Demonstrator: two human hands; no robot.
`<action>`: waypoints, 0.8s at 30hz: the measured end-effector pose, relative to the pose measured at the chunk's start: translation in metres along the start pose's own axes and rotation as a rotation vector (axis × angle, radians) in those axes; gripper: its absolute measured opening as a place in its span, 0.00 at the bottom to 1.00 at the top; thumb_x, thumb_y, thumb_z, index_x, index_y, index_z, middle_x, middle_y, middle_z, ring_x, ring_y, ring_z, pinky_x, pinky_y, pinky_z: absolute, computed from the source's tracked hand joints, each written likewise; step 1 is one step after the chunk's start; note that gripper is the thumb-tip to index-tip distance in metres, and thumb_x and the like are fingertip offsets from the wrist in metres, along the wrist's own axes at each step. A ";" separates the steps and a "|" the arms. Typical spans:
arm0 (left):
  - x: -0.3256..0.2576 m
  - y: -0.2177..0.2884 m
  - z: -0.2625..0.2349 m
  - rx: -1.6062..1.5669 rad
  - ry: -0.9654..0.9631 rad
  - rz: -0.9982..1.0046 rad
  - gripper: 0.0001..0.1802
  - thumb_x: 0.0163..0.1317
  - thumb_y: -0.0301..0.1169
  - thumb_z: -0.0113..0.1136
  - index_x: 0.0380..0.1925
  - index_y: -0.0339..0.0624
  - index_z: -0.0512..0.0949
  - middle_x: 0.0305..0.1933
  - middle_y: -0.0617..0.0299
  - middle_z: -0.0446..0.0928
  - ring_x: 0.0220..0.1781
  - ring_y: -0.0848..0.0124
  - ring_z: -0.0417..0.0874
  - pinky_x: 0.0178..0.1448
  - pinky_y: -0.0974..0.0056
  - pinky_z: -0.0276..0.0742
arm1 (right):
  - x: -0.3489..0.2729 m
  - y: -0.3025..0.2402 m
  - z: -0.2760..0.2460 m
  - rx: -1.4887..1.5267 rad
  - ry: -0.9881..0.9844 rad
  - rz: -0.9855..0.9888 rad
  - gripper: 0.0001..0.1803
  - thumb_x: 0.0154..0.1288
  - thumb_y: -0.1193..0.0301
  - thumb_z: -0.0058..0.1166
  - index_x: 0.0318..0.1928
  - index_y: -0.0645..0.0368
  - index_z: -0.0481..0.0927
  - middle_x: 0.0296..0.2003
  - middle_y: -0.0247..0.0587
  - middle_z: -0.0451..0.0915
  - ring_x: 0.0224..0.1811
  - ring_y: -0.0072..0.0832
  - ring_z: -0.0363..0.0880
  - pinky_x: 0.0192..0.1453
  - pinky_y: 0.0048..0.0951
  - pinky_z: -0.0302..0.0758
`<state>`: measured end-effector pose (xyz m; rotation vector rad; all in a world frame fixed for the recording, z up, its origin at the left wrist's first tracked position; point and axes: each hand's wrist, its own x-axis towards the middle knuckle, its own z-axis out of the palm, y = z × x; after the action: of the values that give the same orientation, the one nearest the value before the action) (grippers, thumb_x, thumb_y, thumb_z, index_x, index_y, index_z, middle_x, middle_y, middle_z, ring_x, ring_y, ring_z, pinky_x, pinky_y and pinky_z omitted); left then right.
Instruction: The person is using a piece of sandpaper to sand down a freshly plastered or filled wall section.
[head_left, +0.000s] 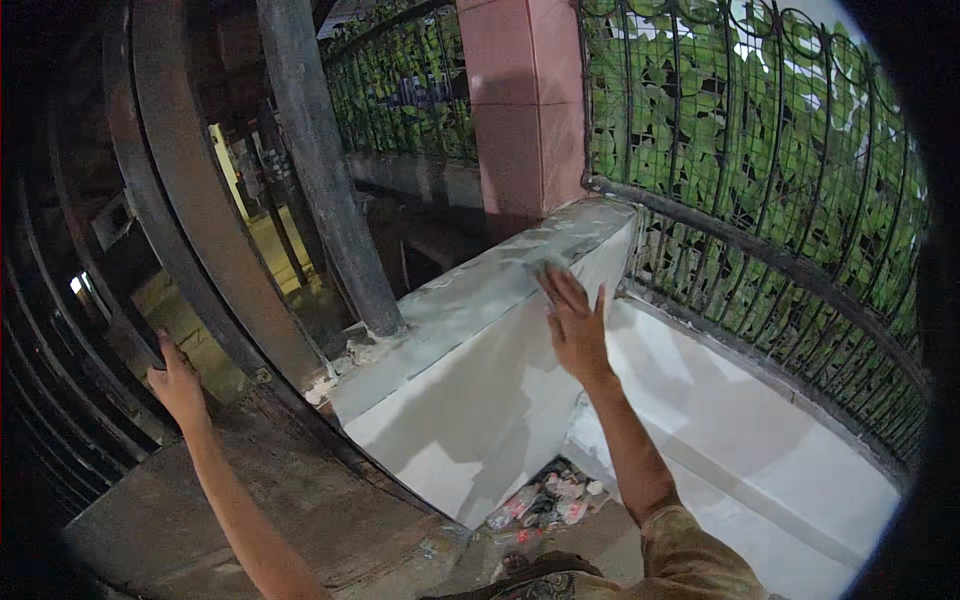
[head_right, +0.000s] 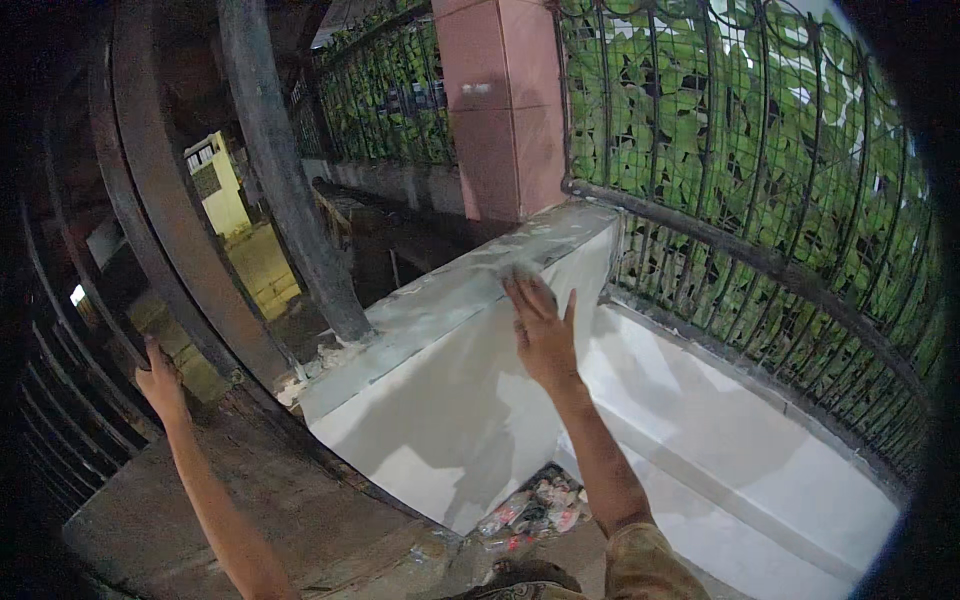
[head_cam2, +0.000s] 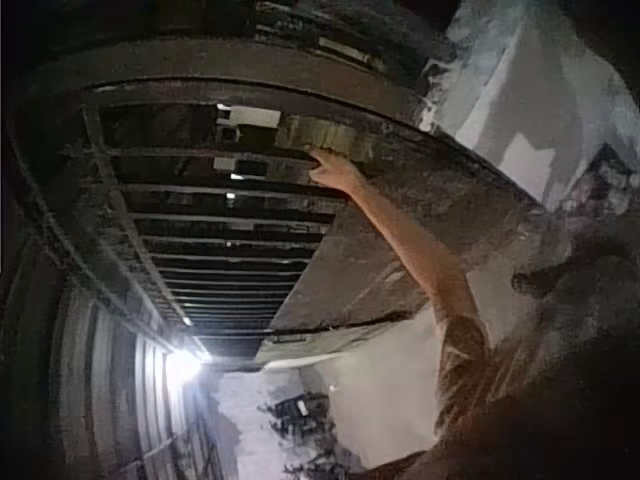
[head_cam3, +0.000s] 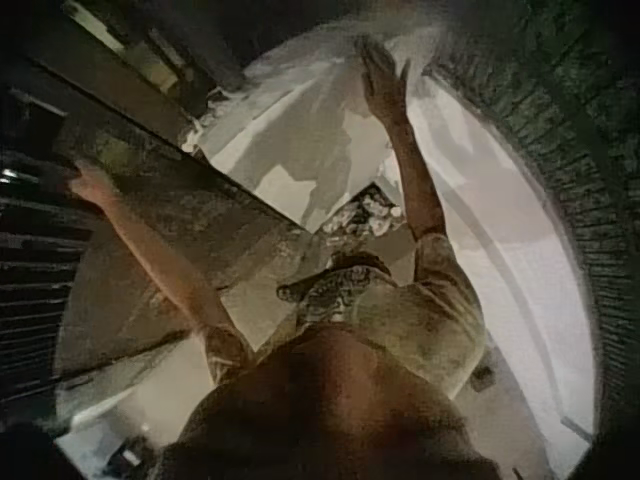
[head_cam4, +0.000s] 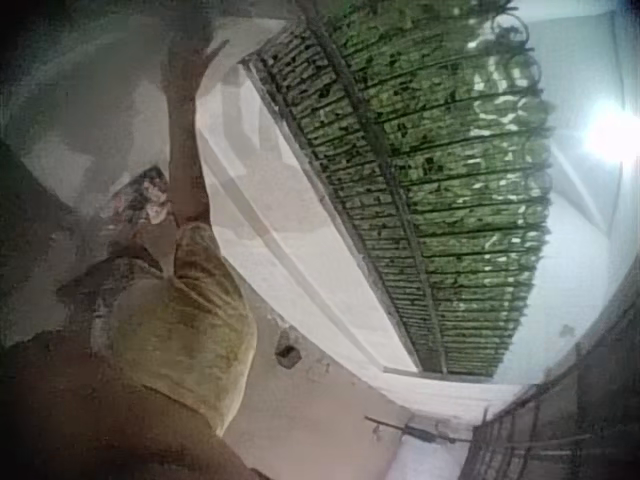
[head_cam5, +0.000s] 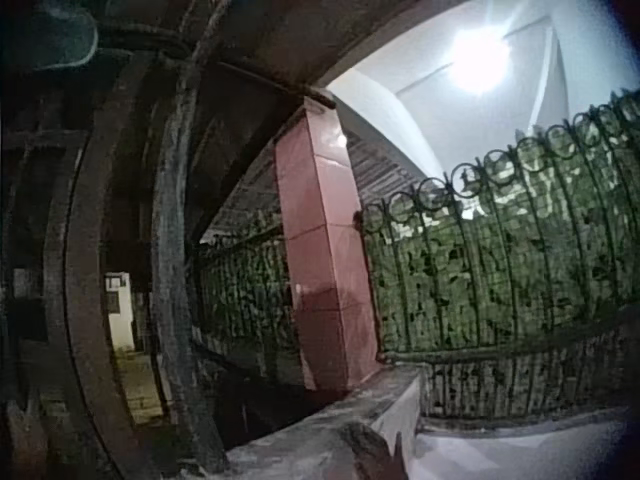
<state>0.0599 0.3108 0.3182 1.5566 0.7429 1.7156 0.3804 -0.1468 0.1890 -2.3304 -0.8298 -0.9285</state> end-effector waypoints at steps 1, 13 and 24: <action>0.000 0.006 -0.003 0.001 0.007 0.024 0.29 0.75 0.52 0.61 0.20 0.49 0.64 0.17 0.72 0.61 0.18 0.78 0.59 0.25 0.64 0.55 | -0.005 -0.013 0.004 0.038 -0.015 -0.027 0.32 0.77 0.72 0.49 0.79 0.43 0.64 0.80 0.30 0.60 0.83 0.36 0.55 0.82 0.73 0.36; 0.004 -0.004 -0.005 -0.040 -0.038 0.082 0.30 0.75 0.52 0.61 0.19 0.52 0.61 0.16 0.72 0.60 0.17 0.78 0.58 0.25 0.64 0.55 | -0.073 -0.177 -0.017 0.198 -0.240 -0.362 0.36 0.71 0.70 0.55 0.78 0.49 0.66 0.80 0.35 0.58 0.85 0.37 0.50 0.81 0.76 0.31; 0.000 0.002 -0.012 0.010 -0.045 0.080 0.31 0.75 0.51 0.61 0.18 0.50 0.61 0.17 0.72 0.60 0.18 0.79 0.58 0.26 0.66 0.55 | -0.053 -0.113 0.003 0.175 -0.147 -0.261 0.36 0.69 0.73 0.52 0.78 0.44 0.67 0.82 0.31 0.55 0.84 0.34 0.54 0.81 0.76 0.28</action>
<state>0.0478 0.3098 0.3181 1.6458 0.6761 1.7306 0.2731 -0.0852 0.1731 -2.1921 -1.2468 -0.7582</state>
